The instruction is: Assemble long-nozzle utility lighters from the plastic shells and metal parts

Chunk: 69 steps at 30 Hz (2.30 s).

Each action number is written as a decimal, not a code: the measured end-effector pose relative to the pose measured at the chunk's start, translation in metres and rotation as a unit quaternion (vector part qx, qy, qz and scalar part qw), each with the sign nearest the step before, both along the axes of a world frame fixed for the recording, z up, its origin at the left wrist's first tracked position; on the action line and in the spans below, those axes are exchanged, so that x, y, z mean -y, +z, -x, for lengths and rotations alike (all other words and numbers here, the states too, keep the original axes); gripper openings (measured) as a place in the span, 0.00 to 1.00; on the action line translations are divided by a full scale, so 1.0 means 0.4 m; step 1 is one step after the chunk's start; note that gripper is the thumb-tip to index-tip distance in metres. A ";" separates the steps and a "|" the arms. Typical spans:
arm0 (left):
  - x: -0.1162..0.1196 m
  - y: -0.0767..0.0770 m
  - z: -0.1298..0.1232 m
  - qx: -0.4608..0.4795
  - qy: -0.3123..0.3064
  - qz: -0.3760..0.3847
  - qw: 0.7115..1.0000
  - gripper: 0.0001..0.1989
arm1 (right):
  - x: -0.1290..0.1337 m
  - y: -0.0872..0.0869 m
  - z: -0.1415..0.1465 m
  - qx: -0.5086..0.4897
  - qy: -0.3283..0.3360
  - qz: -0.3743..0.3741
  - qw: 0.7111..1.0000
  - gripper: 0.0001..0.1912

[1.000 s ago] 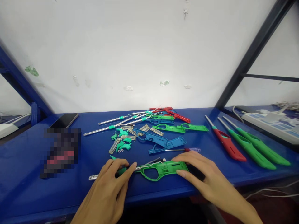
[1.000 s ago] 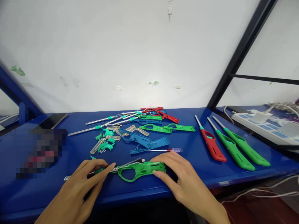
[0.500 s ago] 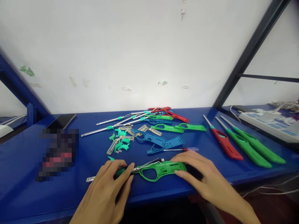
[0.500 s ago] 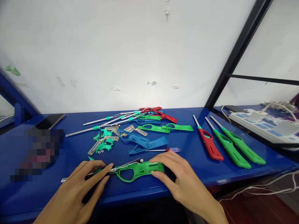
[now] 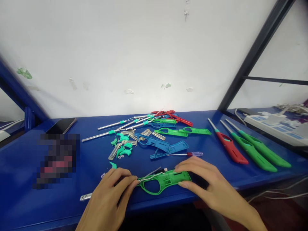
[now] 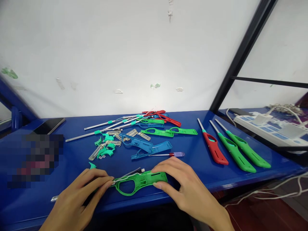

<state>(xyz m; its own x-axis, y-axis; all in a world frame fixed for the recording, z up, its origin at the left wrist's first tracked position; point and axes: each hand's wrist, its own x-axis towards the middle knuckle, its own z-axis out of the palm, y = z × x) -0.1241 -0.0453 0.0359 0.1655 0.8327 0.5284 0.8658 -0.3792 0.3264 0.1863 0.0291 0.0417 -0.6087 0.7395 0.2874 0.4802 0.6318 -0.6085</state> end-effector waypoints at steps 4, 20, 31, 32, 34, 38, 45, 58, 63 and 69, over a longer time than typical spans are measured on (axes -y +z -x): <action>-0.002 -0.008 0.006 -0.020 -0.008 -0.008 1.000 0.15 | -0.001 0.000 0.000 -0.001 0.002 -0.002 1.000 0.10; -0.005 -0.023 0.016 -0.094 -0.022 0.009 0.995 0.30 | -0.001 -0.004 0.001 0.002 -0.002 -0.008 1.000 0.10; 0.002 -0.047 0.021 -0.085 -0.008 0.045 0.995 0.31 | 0.000 -0.002 0.002 -0.001 -0.003 -0.014 1.000 0.10; 0.003 -0.048 0.021 -0.087 -0.008 0.046 0.995 0.31 | -0.001 -0.003 0.002 -0.001 -0.004 -0.015 1.000 0.10; 0.003 -0.044 0.021 -0.090 -0.008 0.039 0.995 0.31 | -0.001 -0.004 0.002 -0.002 -0.003 -0.016 1.000 0.10; 0.000 -0.022 0.014 -0.095 -0.020 0.004 0.995 0.31 | -0.002 -0.006 0.001 0.000 0.000 -0.011 1.000 0.10; -0.003 -0.015 0.008 -0.116 -0.027 -0.001 0.993 0.33 | 0.002 0.007 0.005 -0.001 -0.006 0.007 1.000 0.10; -0.008 -0.028 0.014 -0.115 -0.039 0.000 0.993 0.34 | -0.015 0.049 0.149 0.053 0.023 -0.056 0.997 0.12; -0.006 -0.026 0.011 -0.109 -0.032 -0.013 0.993 0.33 | -0.029 0.049 0.168 0.035 0.027 -0.008 0.999 0.06; -0.001 -0.025 0.006 -0.109 -0.030 -0.006 0.994 0.33 | -0.022 0.056 0.171 0.016 0.022 0.013 1.000 0.05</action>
